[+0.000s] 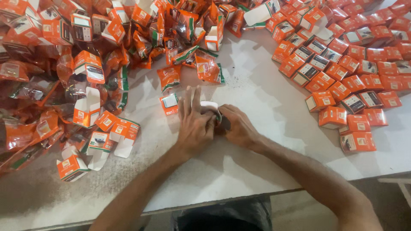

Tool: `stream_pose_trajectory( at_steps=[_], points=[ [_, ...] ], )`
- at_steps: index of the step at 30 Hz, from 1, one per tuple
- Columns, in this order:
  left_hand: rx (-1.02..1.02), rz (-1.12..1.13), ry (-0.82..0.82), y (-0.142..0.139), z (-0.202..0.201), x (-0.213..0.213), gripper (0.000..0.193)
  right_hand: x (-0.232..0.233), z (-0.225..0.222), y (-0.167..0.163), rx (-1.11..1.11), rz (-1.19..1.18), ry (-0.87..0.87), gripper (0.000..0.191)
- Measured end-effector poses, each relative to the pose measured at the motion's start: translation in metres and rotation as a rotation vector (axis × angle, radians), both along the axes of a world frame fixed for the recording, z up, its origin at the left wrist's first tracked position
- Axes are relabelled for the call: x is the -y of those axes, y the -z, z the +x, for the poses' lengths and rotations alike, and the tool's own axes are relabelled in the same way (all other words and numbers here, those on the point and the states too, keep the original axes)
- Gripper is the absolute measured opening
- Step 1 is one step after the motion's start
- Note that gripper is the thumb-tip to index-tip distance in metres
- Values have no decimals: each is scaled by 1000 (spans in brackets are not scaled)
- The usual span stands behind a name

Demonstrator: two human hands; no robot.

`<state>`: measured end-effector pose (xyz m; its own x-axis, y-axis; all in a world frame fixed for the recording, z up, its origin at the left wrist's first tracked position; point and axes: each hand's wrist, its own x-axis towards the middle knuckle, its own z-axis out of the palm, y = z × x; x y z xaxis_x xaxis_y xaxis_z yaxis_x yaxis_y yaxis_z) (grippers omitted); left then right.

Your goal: The person folds small flat cardboard boxes into open boxes at a table covered with piles of orange boxes and plastic-wrapped items. They pick up a flat box, press and fold its flaps and sides to shape it, then set the finished box onto the pile and reach for the next one, repeating this cycle throughout the clip.

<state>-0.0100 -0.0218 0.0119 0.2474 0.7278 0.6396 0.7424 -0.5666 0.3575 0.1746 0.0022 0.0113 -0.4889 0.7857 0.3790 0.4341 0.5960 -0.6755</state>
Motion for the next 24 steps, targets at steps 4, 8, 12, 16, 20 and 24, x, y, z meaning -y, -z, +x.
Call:
stream_pose_trajectory(
  at_steps=[4,8,12,16,20,24],
  points=[
    [400,-340,39,2,0,-1,29,0,0,8,78,-5,41,47],
    [677,-685,23,11,-5,-13,52,6,2,27,-102,-50,68,75],
    [784,-810,73,23,-4,-25,26,8,3,37,-41,88,36,71],
    [754,-706,234,31,-15,-25,26,5,5,33,50,269,-64,69],
    [1078,-1104,519,29,-49,-29,35,8,0,28,123,312,-25,64],
    [996,-1109,335,29,-44,-40,16,9,-2,24,135,284,-14,57]
  ],
)
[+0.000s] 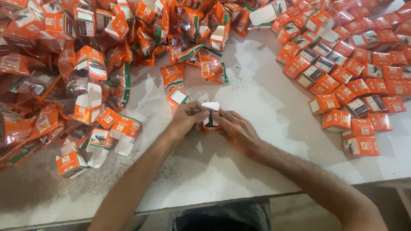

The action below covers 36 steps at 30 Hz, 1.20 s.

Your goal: The person folds small flat cardboard boxes into open boxes at a table covered with piles of orange boxes and plastic-wrapped items. They pick up a flat box, press and fold its flaps and sides to shape it, then set the finished box onto the pile and reach for the next one, repeating this cycle throughout the clip.

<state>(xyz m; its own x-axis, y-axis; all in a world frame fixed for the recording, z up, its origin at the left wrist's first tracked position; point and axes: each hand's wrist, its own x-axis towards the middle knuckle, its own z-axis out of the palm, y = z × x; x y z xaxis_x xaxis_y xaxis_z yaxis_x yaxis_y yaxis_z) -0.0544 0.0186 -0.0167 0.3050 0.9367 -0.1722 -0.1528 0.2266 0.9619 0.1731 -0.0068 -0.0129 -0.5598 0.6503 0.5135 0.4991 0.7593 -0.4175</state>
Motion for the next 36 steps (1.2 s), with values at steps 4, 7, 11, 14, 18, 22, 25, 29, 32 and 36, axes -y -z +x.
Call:
stream_pose_trajectory(
  at_steps=[4,7,11,14,18,22,25,29,32,36],
  points=[
    [-107,24,-65,-3,19,4,17,-1,3,-2,-18,-30,-32,44],
    [-485,965,-231,-9,17,22,32,-1,4,0,-39,-32,-25,46],
    [-519,1084,21,-18,6,35,41,-1,5,7,-96,-220,57,56],
    [-609,1136,5,-19,6,37,33,-4,7,11,-95,-242,24,61],
    [-557,1027,-60,-15,10,34,21,-5,7,10,-112,-264,8,57],
    [-696,1164,-10,-12,7,33,18,-5,7,3,-110,-215,-26,61],
    [-715,1276,87,-13,3,39,29,-4,6,-4,-132,-127,-75,69],
    [-855,1394,-116,-21,-7,42,37,-4,2,-13,-50,-157,-84,77],
    [-968,1255,-398,-26,-13,33,43,-2,-1,-20,9,-109,-109,68],
    [-754,860,-339,-15,-2,31,55,0,-7,-28,-35,93,-124,69]
  ],
)
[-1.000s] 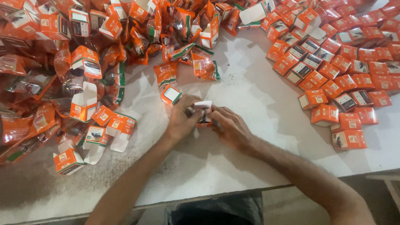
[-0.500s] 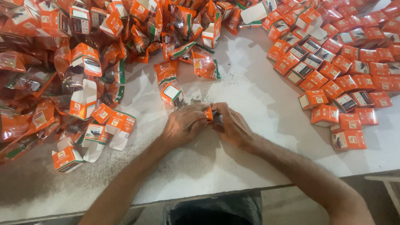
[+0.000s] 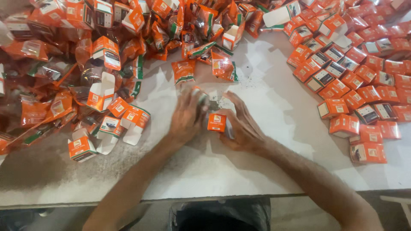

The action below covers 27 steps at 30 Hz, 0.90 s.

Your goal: The person folds small flat cardboard boxes into open boxes at a table covered with piles of orange boxes and plastic-wrapped items. They pick up a flat box, press and fold its flaps and sides to shape it, then set the finished box onto the pile and reach for the next one, repeating this cycle throughout the clip.

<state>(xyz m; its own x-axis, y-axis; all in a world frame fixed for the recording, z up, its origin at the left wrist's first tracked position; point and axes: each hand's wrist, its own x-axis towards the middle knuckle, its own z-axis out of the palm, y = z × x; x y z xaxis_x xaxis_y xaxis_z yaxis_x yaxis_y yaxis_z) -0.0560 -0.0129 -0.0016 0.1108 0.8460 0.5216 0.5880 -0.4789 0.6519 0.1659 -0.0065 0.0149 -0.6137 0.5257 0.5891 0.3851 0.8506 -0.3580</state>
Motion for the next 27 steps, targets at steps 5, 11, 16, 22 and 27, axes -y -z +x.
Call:
stream_pose_trajectory(
  at_steps=[5,11,16,22,27],
  points=[
    [193,-197,261,1,4,21,54,-1,-2,-1,119,3,-10,68],
    [-771,53,-711,-44,-71,56,63,-24,35,-20,412,137,592,49],
    [-908,-170,-763,-39,-89,69,54,-25,38,-31,299,220,597,76],
    [-568,276,377,-18,-21,44,49,5,-1,2,-39,-466,-76,88],
    [-614,386,-74,-11,-21,-52,67,-11,11,11,-212,-756,-15,71]
  ],
)
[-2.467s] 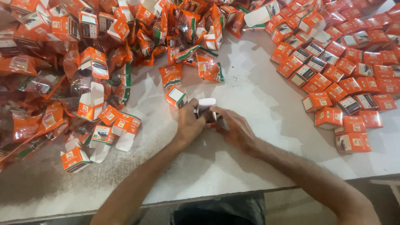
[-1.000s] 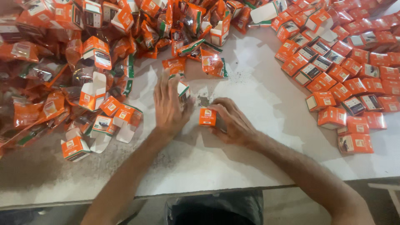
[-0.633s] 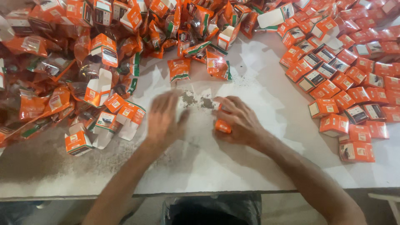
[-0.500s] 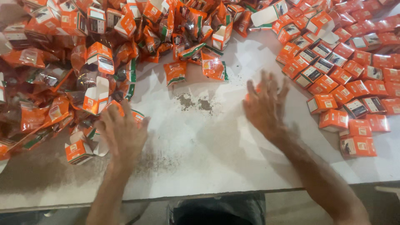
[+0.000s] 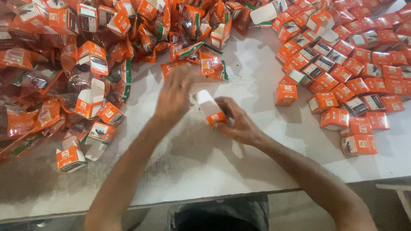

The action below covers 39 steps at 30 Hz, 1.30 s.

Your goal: The person folds small flat cardboard boxes into open boxes at a table covered with piles of orange boxes and plastic-wrapped items. They pick up a flat box, press and fold its flaps and sides to shape it, then set the finished box onto the pile and reach for the next one, repeating this cycle throughout the clip.

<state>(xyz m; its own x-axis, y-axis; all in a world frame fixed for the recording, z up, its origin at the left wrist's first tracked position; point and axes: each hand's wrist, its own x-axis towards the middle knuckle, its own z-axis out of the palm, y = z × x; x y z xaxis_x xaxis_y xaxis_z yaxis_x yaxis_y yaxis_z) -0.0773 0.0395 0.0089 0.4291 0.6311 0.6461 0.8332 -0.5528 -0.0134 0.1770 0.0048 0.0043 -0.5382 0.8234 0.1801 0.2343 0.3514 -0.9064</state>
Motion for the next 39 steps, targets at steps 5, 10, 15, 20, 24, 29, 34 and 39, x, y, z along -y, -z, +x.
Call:
stream_pose_trajectory(
  at_steps=[5,10,15,20,24,29,34,39],
  points=[
    [-94,-328,-241,2,-26,-70,56,-10,6,2,27,352,80,55],
    [25,-597,-53,2,-13,-32,48,-8,6,2,79,171,124,52],
    [573,-450,168,-8,12,38,30,-8,6,1,121,91,144,49],
    [500,103,453,-4,31,64,46,-3,-2,1,64,-55,147,31],
    [272,37,463,5,42,60,57,-2,-2,-2,110,63,167,45],
    [157,-83,251,7,43,66,55,-4,0,-3,95,147,131,47],
    [212,-113,199,1,55,70,35,-2,1,0,113,227,120,50],
    [422,-266,46,-2,71,64,18,-2,0,4,152,323,123,48]
  ],
)
